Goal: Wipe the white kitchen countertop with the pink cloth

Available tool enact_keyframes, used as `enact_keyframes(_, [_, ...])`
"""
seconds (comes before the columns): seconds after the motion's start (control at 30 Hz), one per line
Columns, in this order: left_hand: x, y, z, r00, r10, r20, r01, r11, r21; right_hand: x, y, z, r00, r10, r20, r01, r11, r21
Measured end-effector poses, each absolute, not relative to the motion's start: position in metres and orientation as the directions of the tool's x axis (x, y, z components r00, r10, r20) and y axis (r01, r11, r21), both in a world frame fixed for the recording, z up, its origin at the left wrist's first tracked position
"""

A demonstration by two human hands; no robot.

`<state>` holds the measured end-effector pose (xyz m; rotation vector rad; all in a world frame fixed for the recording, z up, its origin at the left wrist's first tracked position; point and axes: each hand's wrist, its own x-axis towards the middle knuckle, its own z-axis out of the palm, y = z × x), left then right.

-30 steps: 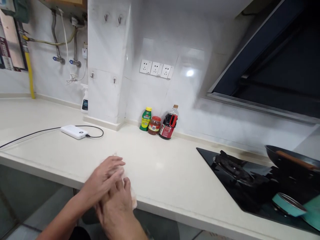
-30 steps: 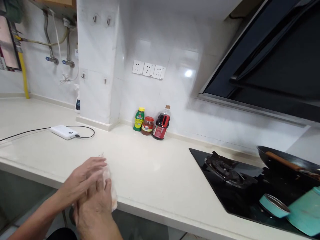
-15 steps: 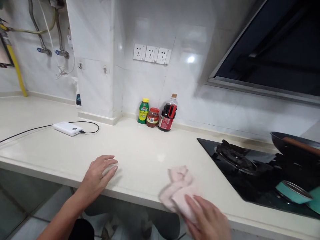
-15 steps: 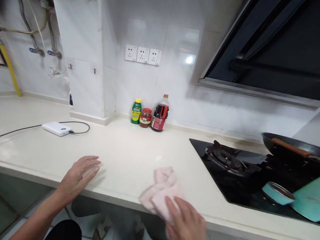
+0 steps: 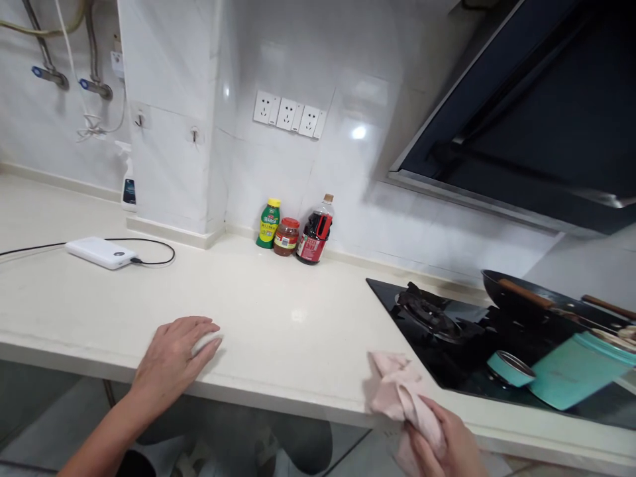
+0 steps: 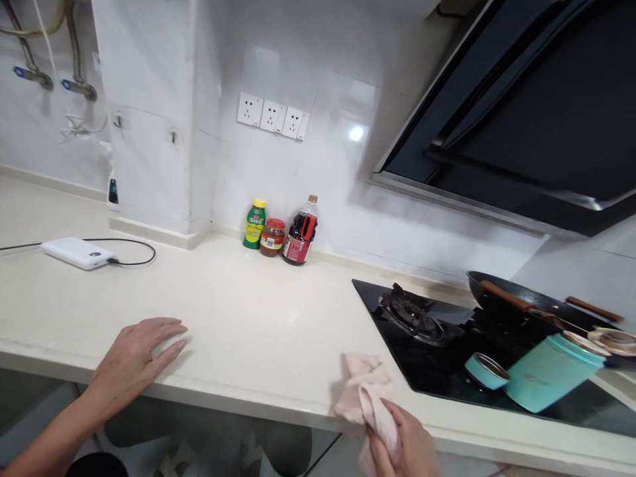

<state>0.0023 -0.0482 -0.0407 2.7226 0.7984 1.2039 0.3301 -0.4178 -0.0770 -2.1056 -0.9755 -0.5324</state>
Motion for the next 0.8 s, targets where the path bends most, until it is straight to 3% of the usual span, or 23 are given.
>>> enact_keyframes(0.07, [0.002, -0.048, -0.04, 0.572, 0.475, 0.669, 0.428, -0.868, 0.25, 0.314, -0.396, -0.057, 0.842, 0.357, 0.405, 0.518, -0.324, -0.792])
enact_keyframes(0.1, [0.002, -0.048, -0.04, 0.575, 0.47, 0.67, 0.425, -0.871, 0.247, 0.312, -0.387, -0.047, 0.903, 0.313, 0.295, 0.377, -0.242, -0.894])
enact_keyframes(0.17, [0.001, -0.048, -0.039, 0.576, 0.46, 0.676, 0.423, -0.875, 0.235, 0.323, -0.375, -0.035, 0.933, 0.304, 0.192, 0.233, -0.104, -0.967])
enact_keyframes(0.23, [0.0, -0.048, -0.04, 0.57, 0.455, 0.684, 0.429, -0.875, 0.225, 0.346, -0.371, -0.035, 0.913, 0.334, 0.233, 0.288, -0.123, -0.95])
enact_keyframes(0.3, [-0.001, -0.048, -0.04, 0.572, 0.454, 0.683, 0.433, -0.874, 0.219, 0.372, -0.376, -0.042, 0.9, 0.329, 0.286, 0.376, -0.253, -0.892])
enact_keyframes(0.43, [0.0, -0.048, -0.041, 0.585, 0.457, 0.67, 0.432, -0.875, 0.22, 0.406, -0.404, -0.052, 0.915, 0.17, 0.366, 0.403, -0.422, -0.812])
enact_keyframes(0.5, [0.001, -0.049, -0.04, 0.586, 0.47, 0.66, 0.441, -0.868, 0.227, 0.407, -0.414, -0.046, 0.89, 0.147, 0.432, 0.446, -0.483, -0.753])
enact_keyframes(0.57, [0.003, -0.05, -0.039, 0.581, 0.485, 0.654, 0.453, -0.86, 0.235, 0.4, -0.413, -0.034, 0.839, 0.189, 0.51, 0.527, -0.513, -0.677])
enact_keyframes(0.63, [0.004, -0.052, -0.037, 0.573, 0.491, 0.657, 0.46, -0.855, 0.238, 0.391, -0.404, -0.022, 0.796, 0.3, 0.525, 0.6, -0.502, -0.623])
enact_keyframes(0.73, [0.004, -0.055, -0.033, 0.567, 0.483, 0.667, 0.46, -0.857, 0.23, 0.386, -0.381, -0.013, 0.804, 0.482, 0.349, 0.59, -0.57, -0.571])
enact_keyframes(0.8, [0.003, -0.056, -0.031, 0.566, 0.474, 0.675, 0.456, -0.862, 0.223, 0.388, -0.367, -0.016, 0.822, 0.525, 0.222, 0.555, -0.648, -0.521])
